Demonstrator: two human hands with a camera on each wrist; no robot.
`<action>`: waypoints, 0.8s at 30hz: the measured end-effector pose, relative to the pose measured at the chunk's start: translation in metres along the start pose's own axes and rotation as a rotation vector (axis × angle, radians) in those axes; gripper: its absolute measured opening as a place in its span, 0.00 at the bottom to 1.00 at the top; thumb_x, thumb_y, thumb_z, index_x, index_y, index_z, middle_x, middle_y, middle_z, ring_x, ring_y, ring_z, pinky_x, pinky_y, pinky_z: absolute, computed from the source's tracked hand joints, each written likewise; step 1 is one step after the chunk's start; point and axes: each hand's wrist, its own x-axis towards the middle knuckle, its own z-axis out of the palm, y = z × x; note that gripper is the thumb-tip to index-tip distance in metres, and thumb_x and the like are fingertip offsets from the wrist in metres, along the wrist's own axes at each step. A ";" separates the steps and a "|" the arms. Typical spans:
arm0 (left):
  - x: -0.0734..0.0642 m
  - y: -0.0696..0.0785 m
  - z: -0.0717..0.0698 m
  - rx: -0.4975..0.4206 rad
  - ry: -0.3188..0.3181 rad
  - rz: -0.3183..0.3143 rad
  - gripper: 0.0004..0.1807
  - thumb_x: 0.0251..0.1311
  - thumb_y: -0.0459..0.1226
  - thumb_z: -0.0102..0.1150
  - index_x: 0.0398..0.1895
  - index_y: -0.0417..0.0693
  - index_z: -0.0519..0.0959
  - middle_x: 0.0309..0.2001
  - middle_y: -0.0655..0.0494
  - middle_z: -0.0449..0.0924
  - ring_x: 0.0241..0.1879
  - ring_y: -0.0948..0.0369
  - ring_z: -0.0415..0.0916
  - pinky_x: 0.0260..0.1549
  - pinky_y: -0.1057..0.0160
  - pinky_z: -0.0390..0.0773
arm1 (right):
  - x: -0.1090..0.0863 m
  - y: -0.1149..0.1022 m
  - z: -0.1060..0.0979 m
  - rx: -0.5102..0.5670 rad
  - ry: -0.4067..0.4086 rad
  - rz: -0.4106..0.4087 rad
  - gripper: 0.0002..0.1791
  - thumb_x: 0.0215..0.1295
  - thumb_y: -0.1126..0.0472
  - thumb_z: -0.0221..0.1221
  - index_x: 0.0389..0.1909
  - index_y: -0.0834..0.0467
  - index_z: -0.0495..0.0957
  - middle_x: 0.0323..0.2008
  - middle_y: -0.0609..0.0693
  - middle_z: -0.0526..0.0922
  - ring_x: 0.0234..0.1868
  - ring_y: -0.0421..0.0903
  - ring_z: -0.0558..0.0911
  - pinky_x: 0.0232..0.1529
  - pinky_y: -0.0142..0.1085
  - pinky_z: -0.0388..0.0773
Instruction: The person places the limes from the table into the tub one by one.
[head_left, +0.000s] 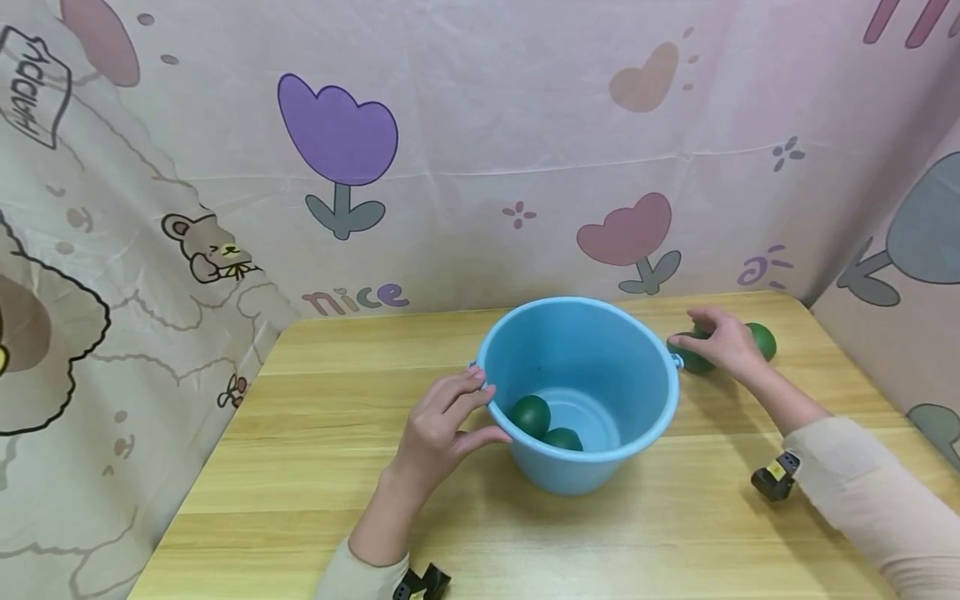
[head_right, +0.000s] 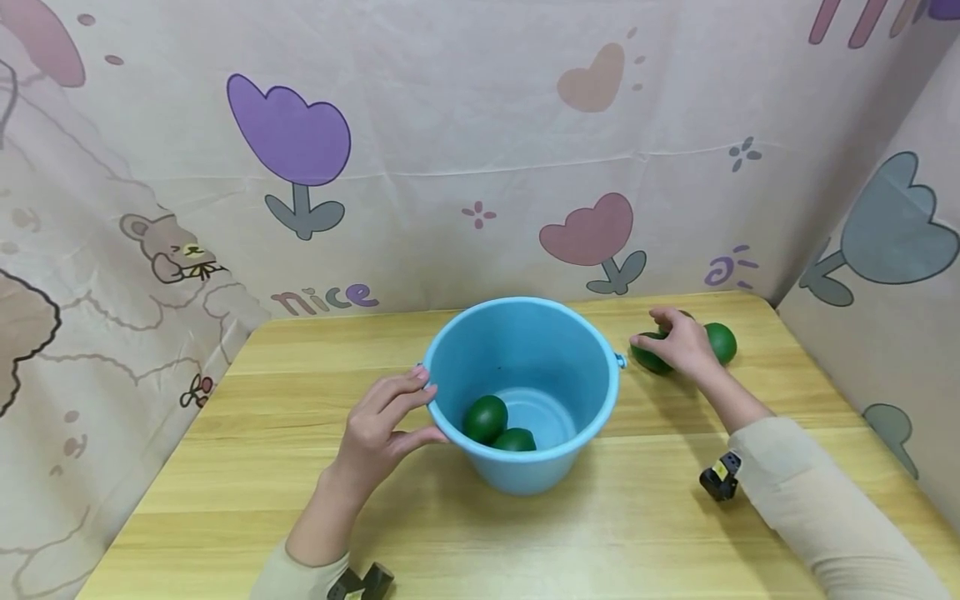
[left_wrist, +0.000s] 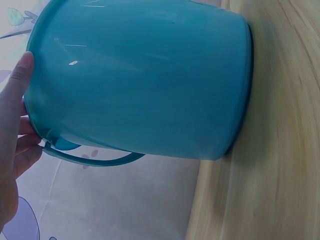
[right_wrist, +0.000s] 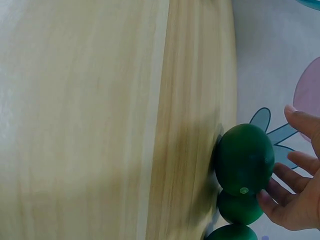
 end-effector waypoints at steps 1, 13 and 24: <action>0.000 0.000 0.000 0.000 -0.002 -0.001 0.30 0.54 0.56 0.57 0.37 0.35 0.83 0.38 0.44 0.83 0.43 0.50 0.82 0.46 0.57 0.82 | 0.000 0.000 0.000 0.000 0.000 -0.002 0.43 0.60 0.46 0.63 0.64 0.72 0.60 0.62 0.74 0.63 0.62 0.70 0.63 0.62 0.63 0.63; -0.001 -0.001 -0.001 -0.006 0.002 0.009 0.29 0.48 0.54 0.63 0.38 0.35 0.83 0.39 0.45 0.82 0.43 0.50 0.82 0.47 0.57 0.82 | 0.000 0.009 0.006 -0.038 0.003 -0.048 0.38 0.59 0.51 0.65 0.61 0.72 0.64 0.60 0.73 0.67 0.59 0.71 0.66 0.59 0.66 0.62; -0.001 0.000 -0.002 -0.004 0.004 0.008 0.29 0.51 0.55 0.60 0.37 0.35 0.83 0.38 0.44 0.82 0.43 0.50 0.81 0.46 0.57 0.82 | -0.003 0.019 0.010 -0.051 -0.051 -0.012 0.34 0.59 0.54 0.63 0.61 0.68 0.66 0.61 0.77 0.62 0.59 0.75 0.62 0.57 0.70 0.60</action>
